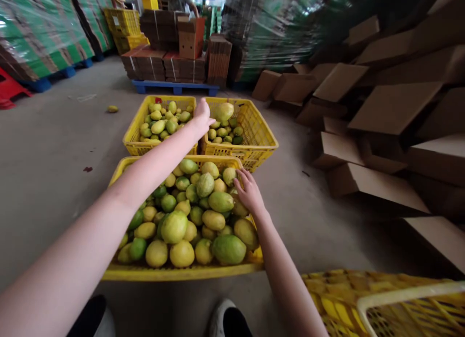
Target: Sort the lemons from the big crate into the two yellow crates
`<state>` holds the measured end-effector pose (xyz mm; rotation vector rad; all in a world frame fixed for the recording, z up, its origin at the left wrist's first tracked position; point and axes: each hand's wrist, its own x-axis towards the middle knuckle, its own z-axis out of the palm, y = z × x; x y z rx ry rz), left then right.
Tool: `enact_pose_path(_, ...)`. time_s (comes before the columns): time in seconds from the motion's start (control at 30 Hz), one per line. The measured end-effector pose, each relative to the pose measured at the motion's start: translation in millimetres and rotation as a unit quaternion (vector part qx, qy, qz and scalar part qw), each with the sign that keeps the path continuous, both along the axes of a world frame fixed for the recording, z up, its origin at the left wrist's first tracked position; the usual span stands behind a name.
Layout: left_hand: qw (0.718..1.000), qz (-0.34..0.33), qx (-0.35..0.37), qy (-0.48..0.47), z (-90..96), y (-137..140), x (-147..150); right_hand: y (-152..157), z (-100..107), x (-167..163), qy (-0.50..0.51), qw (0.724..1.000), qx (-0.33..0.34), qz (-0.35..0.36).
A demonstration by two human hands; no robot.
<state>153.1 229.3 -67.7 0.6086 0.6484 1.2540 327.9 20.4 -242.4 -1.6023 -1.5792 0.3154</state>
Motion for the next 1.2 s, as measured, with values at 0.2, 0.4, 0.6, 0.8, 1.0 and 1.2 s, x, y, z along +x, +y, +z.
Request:
enact_pose_path(0.2, 0.97, -0.081, -0.053, 0.224, -41.3, -74, -84, -1, 3, -1, -0.019, 1.0, -0.01, -0.01)
enact_pose_path(0.4, 0.912, -0.088, 0.036, 0.399, -98.8, -145, -210, 9, 25, 26, -0.072, 0.993, -0.077, 0.054)
enact_pose_path(0.6, 0.888, 0.004, 0.154, 0.433, -129.1, -160, -266, 51, 38, 37, -0.197, 0.95, -0.163, 0.181)
enact_pose_path(0.8, 0.879, -0.029, 0.166, 0.447, -148.0, -156, -276, 65, 26, 23, -0.283, 0.926, -0.198, 0.151)
enact_pose_path(1.0, 0.856, -0.046, 0.173, 0.485, -151.2, -163, -268, 28, 73, 4, -0.105, 0.988, -0.102, 0.051)
enact_pose_path(1.2, 0.767, -0.049, 0.222, 0.599, -173.4, -151, -239, -19, 145, -50, 0.296, 0.952, -0.021, 0.073)
